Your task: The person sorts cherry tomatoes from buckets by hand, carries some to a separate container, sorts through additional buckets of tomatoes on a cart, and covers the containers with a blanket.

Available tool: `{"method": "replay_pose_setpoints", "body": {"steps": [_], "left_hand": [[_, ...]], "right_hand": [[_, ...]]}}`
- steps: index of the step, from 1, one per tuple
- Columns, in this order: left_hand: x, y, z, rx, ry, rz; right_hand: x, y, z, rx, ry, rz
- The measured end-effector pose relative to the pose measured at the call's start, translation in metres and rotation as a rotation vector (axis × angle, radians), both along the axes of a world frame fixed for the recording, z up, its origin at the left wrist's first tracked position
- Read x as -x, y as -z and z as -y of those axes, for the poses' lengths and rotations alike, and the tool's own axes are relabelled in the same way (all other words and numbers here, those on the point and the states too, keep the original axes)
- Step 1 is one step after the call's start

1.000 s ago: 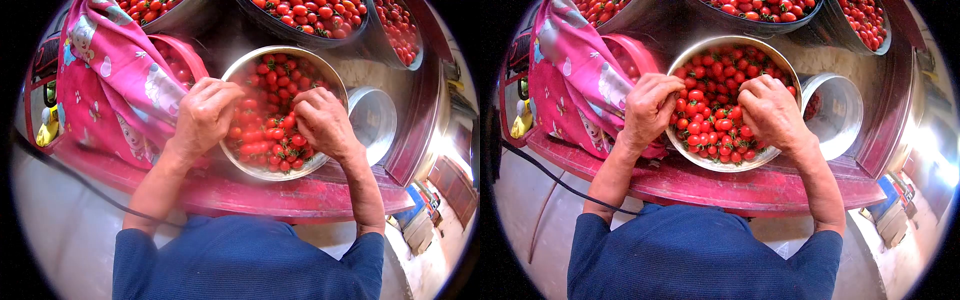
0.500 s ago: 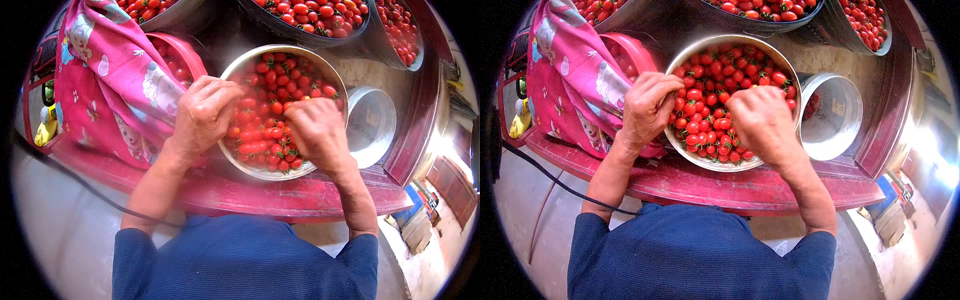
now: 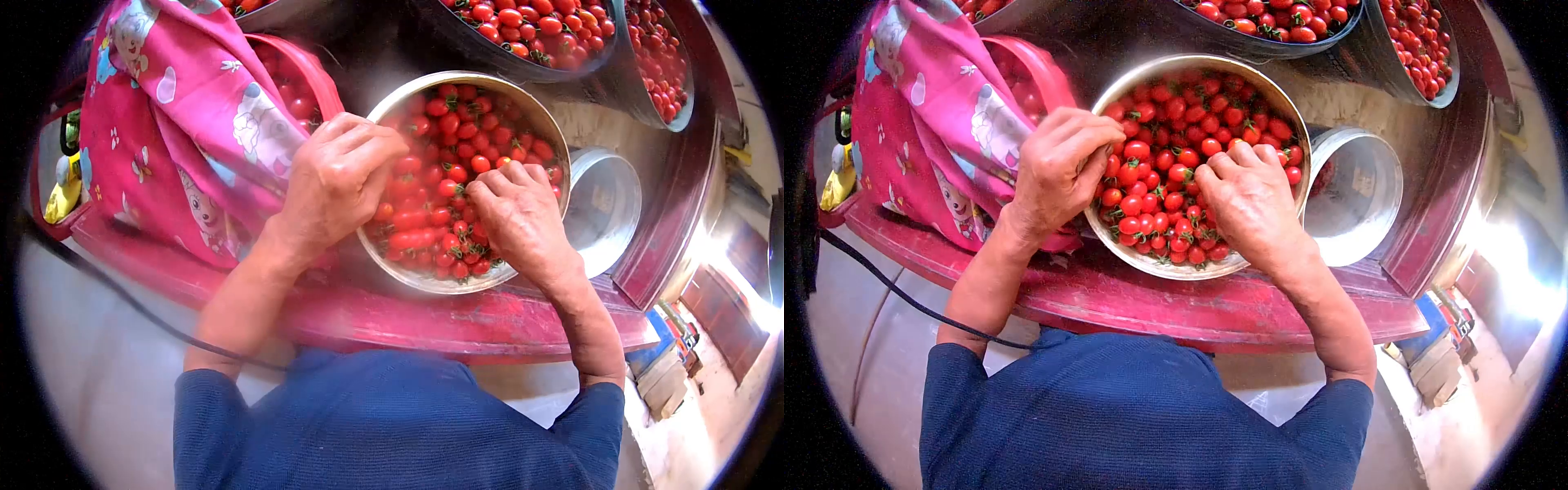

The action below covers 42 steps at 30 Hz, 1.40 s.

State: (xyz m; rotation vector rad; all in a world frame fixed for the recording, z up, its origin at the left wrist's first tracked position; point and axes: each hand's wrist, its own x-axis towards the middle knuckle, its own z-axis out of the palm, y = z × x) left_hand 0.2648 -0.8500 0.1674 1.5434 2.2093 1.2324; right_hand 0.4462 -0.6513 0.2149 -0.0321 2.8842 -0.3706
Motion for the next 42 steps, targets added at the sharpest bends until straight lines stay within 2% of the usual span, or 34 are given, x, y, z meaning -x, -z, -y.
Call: {"method": "replay_pose_setpoints", "body": {"steps": [5,9,11,18,26,33,38,42], "left_hand": [[0.0,0.003,0.001,-0.037,-0.01,-0.005],[0.001,0.001,0.002,-0.007,0.011,0.023],[0.002,0.002,0.003,-0.009,0.014,0.023],[0.001,0.001,0.002,-0.005,0.013,0.026],[0.002,0.002,0.002,0.005,0.006,0.028],[0.002,0.002,0.002,0.015,0.005,0.029],[0.0,0.001,0.001,0.025,0.001,0.02],[0.001,0.001,0.001,0.014,-0.005,0.022]], "right_hand": [[0.01,0.003,0.002,-0.129,-0.093,0.13],[0.012,0.001,-0.001,-0.124,-0.139,0.171],[0.008,0.002,-0.002,-0.018,-0.153,0.196],[0.009,0.0,-0.001,0.005,-0.09,0.182],[0.015,-0.007,-0.006,0.06,-0.142,0.284],[0.007,0.0,-0.011,0.15,-0.083,0.202],[0.0,0.008,-0.005,0.063,-0.1,0.122],[-0.002,0.003,-0.009,0.212,0.002,0.113]]}}
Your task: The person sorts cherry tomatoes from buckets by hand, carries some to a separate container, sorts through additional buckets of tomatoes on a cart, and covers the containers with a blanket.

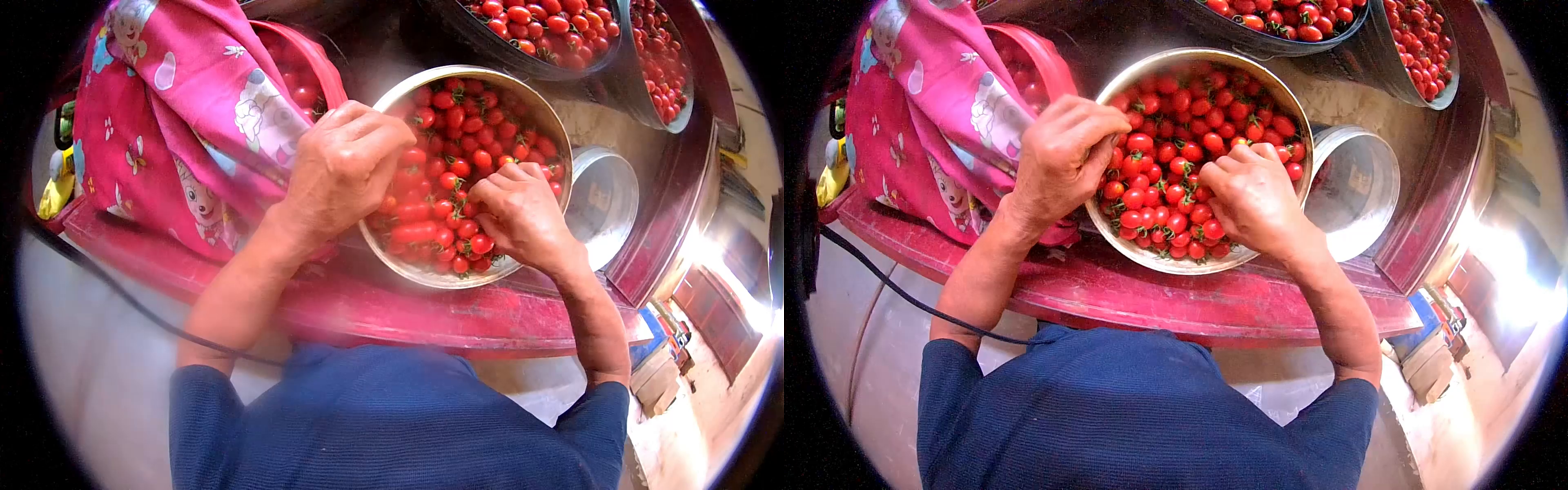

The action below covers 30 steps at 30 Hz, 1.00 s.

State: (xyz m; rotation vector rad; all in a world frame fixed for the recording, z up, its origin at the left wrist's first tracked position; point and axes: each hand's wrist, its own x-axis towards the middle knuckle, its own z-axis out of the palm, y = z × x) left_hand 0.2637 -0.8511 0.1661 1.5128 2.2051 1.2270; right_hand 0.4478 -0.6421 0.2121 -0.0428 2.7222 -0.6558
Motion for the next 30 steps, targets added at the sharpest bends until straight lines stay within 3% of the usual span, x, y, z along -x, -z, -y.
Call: {"method": "replay_pose_setpoints", "body": {"steps": [4,7,8,10,16,18,22,30], "left_hand": [[0.001,0.0,0.0,0.009,0.01,0.008],[0.0,-0.001,0.0,0.007,0.01,0.001],[0.001,-0.002,-0.001,-0.004,0.011,0.0],[0.0,-0.003,-0.001,0.005,0.012,0.008],[-0.001,-0.006,-0.003,-0.015,0.014,0.027],[-0.001,-0.006,-0.003,-0.005,0.007,0.035],[-0.001,-0.005,-0.002,0.0,0.012,0.038],[-0.001,-0.004,-0.002,-0.008,0.001,0.047]], "right_hand": [[-0.004,-0.003,-0.012,0.188,0.147,0.001],[0.0,-0.018,-0.018,0.7,0.615,0.283],[-0.001,-0.021,-0.022,0.691,0.617,0.277],[-0.004,-0.023,-0.03,0.998,0.86,0.408],[-0.016,-0.007,-0.035,1.31,0.885,0.229],[-0.015,-0.004,-0.029,1.607,0.994,0.162],[-0.019,0.009,-0.026,1.889,0.984,0.133],[-0.024,0.013,-0.012,2.012,1.0,0.129]]}}
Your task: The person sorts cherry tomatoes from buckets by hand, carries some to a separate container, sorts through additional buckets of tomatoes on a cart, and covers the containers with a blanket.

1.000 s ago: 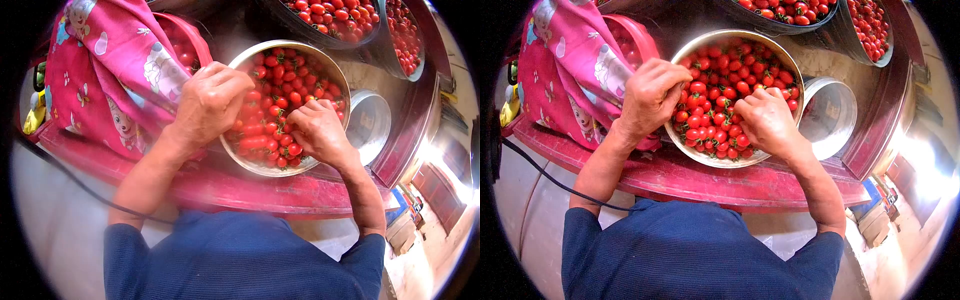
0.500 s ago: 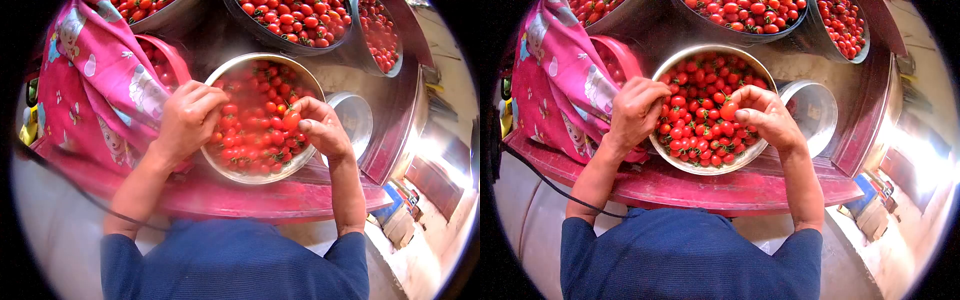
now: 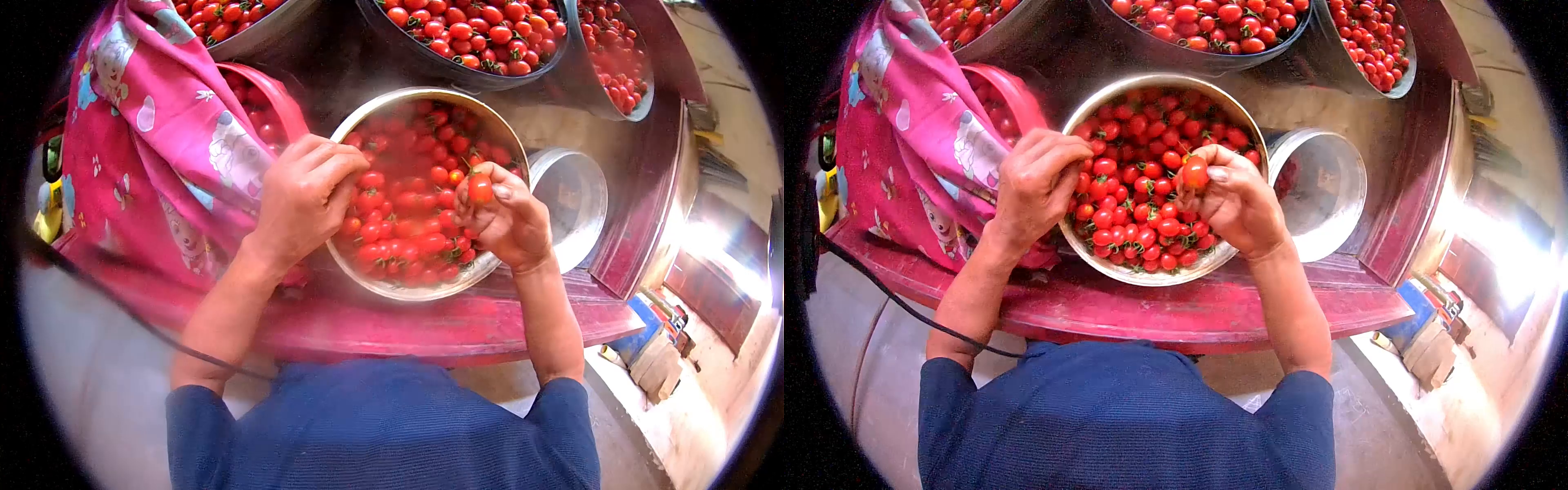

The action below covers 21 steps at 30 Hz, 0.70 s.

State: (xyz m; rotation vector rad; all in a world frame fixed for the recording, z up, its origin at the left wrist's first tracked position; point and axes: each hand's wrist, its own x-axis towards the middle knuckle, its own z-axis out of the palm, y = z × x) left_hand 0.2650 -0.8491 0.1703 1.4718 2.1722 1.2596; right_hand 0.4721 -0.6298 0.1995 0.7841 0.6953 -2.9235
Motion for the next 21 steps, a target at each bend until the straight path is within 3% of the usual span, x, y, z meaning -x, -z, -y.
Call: {"method": "replay_pose_setpoints", "body": {"steps": [3,4,6,8,11,18,21], "left_hand": [[0.001,0.0,0.0,-0.013,0.01,-0.005],[0.001,0.0,0.0,-0.01,0.01,-0.006],[0.0,-0.001,-0.001,-0.001,0.012,-0.033],[0.0,-0.001,-0.001,0.008,0.015,-0.035],[-0.002,-0.002,-0.001,0.011,0.011,-0.036],[-0.001,-0.002,-0.002,-0.004,0.003,-0.035],[-0.001,-0.002,-0.002,0.002,0.004,-0.039]], "right_hand": [[-0.009,-0.013,0.0,-0.435,-0.047,0.247],[-0.008,-0.021,0.0,-0.432,-0.047,0.246],[-0.008,-0.033,0.001,-0.967,-0.252,0.447],[-0.009,-0.032,0.008,-0.976,-0.223,0.466],[-0.006,-0.032,0.016,-1.553,-0.429,0.361],[0.01,-0.009,0.051,-1.906,-0.652,0.027],[0.03,0.0,0.068,-2.02,-0.599,0.073]]}}
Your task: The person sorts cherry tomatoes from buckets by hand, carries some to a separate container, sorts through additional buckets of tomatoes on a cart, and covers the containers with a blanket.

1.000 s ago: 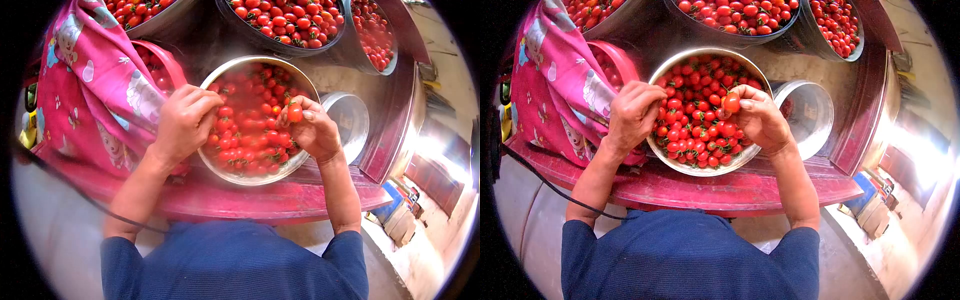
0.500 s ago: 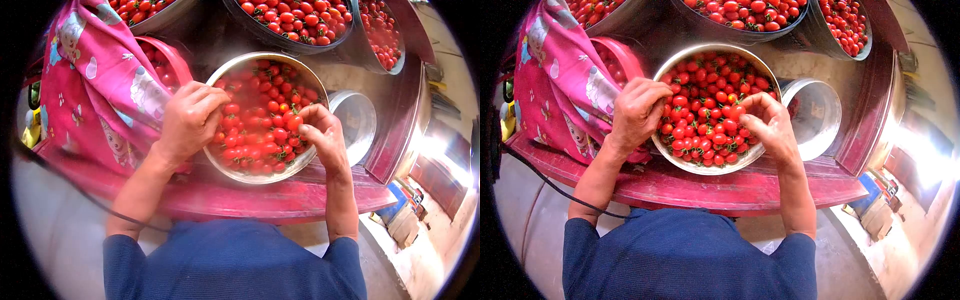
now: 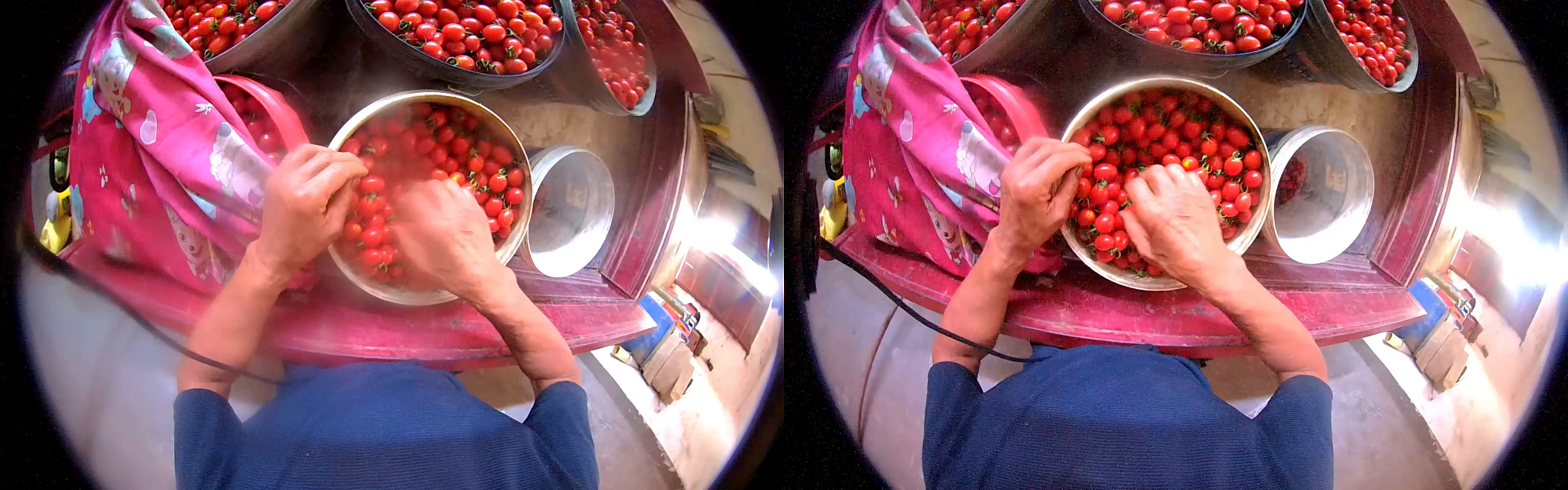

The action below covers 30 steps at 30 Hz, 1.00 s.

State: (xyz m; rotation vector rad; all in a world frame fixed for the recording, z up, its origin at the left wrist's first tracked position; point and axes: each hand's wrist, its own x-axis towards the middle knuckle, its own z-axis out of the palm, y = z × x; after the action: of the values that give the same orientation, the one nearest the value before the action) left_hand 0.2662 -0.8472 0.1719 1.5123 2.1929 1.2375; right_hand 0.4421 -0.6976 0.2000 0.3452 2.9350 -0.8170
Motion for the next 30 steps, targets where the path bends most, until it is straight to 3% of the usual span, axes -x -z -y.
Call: {"method": "replay_pose_setpoints", "body": {"steps": [2,6,30], "left_hand": [[-0.001,-0.001,0.0,0.004,0.0,-0.014],[-0.003,-0.004,-0.001,0.028,0.0,-0.034],[0.0,0.002,0.003,0.006,-0.001,-0.003]], "right_hand": [[0.014,0.013,0.001,-0.079,-0.022,-0.179],[0.024,0.024,0.001,-0.212,-0.102,-0.087],[0.002,0.015,-0.024,-0.152,-0.302,-0.005]]}}
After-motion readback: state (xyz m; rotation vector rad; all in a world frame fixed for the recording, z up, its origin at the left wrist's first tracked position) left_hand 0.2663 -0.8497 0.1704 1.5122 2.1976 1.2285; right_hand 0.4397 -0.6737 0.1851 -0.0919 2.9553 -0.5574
